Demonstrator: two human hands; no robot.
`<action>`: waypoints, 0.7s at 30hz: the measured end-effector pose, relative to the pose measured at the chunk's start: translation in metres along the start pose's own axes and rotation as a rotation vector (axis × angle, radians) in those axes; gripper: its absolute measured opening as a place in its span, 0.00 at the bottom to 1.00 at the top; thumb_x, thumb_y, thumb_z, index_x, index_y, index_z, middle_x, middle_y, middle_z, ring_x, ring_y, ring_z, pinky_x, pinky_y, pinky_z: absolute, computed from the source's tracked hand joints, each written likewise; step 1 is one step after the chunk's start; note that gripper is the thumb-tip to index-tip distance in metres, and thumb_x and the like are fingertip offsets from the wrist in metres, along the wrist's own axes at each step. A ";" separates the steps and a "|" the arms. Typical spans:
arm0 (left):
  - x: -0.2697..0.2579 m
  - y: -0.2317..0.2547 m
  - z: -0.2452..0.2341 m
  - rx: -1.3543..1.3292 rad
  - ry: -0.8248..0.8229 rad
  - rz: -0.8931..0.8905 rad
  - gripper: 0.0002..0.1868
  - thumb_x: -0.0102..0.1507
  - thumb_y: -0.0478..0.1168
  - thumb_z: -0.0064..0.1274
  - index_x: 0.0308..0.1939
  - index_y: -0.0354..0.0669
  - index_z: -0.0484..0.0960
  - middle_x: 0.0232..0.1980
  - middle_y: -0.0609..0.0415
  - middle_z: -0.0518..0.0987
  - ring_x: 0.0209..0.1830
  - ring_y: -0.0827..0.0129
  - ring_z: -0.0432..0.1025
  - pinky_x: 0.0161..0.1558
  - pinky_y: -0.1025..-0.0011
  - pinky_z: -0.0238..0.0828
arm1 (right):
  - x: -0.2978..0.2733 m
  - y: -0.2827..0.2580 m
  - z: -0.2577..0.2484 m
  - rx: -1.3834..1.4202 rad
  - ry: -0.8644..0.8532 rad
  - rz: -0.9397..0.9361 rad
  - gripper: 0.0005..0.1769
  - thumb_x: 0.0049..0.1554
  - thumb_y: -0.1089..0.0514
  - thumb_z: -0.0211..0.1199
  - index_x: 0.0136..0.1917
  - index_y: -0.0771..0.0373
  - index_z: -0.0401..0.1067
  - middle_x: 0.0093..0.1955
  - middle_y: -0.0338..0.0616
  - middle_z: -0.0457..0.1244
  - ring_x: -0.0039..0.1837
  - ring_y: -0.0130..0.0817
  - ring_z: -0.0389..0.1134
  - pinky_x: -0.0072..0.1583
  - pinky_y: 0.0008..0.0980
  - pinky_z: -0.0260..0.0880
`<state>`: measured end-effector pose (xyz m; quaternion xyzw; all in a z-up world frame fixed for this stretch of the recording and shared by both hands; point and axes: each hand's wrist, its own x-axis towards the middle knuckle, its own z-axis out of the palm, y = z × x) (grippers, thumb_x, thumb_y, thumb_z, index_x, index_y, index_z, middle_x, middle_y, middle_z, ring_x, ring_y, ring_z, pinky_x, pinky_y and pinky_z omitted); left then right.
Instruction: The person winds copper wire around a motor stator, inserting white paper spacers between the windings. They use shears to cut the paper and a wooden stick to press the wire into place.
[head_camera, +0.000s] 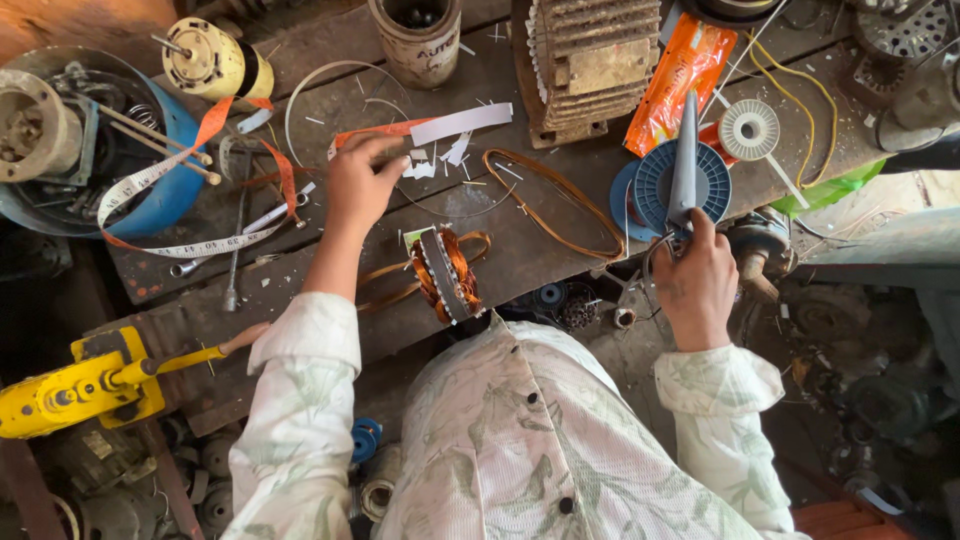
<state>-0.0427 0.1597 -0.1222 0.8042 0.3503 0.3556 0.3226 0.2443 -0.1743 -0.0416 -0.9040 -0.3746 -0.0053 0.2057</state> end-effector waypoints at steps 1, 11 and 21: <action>-0.001 0.009 -0.005 0.008 0.016 0.044 0.12 0.61 0.33 0.67 0.49 0.41 0.88 0.55 0.47 0.85 0.50 0.60 0.81 0.50 0.69 0.77 | 0.002 -0.004 -0.004 -0.038 -0.014 -0.015 0.33 0.56 0.56 0.69 0.72 0.64 0.66 0.50 0.60 0.66 0.49 0.58 0.69 0.51 0.52 0.69; -0.076 0.159 -0.021 -0.720 0.100 -0.447 0.07 0.65 0.33 0.59 0.47 0.38 0.84 0.43 0.54 0.86 0.41 0.77 0.78 0.44 0.79 0.74 | -0.041 -0.104 -0.065 0.333 0.037 -0.434 0.18 0.59 0.62 0.70 0.62 0.60 0.75 0.56 0.46 0.69 0.53 0.41 0.75 0.56 0.37 0.75; -0.142 0.187 0.018 -1.058 -0.087 -0.548 0.12 0.67 0.29 0.56 0.55 0.34 0.84 0.45 0.53 0.85 0.42 0.75 0.79 0.47 0.76 0.77 | -0.056 -0.138 -0.024 0.715 -0.166 -0.505 0.14 0.53 0.65 0.74 0.53 0.65 0.77 0.50 0.45 0.71 0.48 0.32 0.75 0.49 0.28 0.75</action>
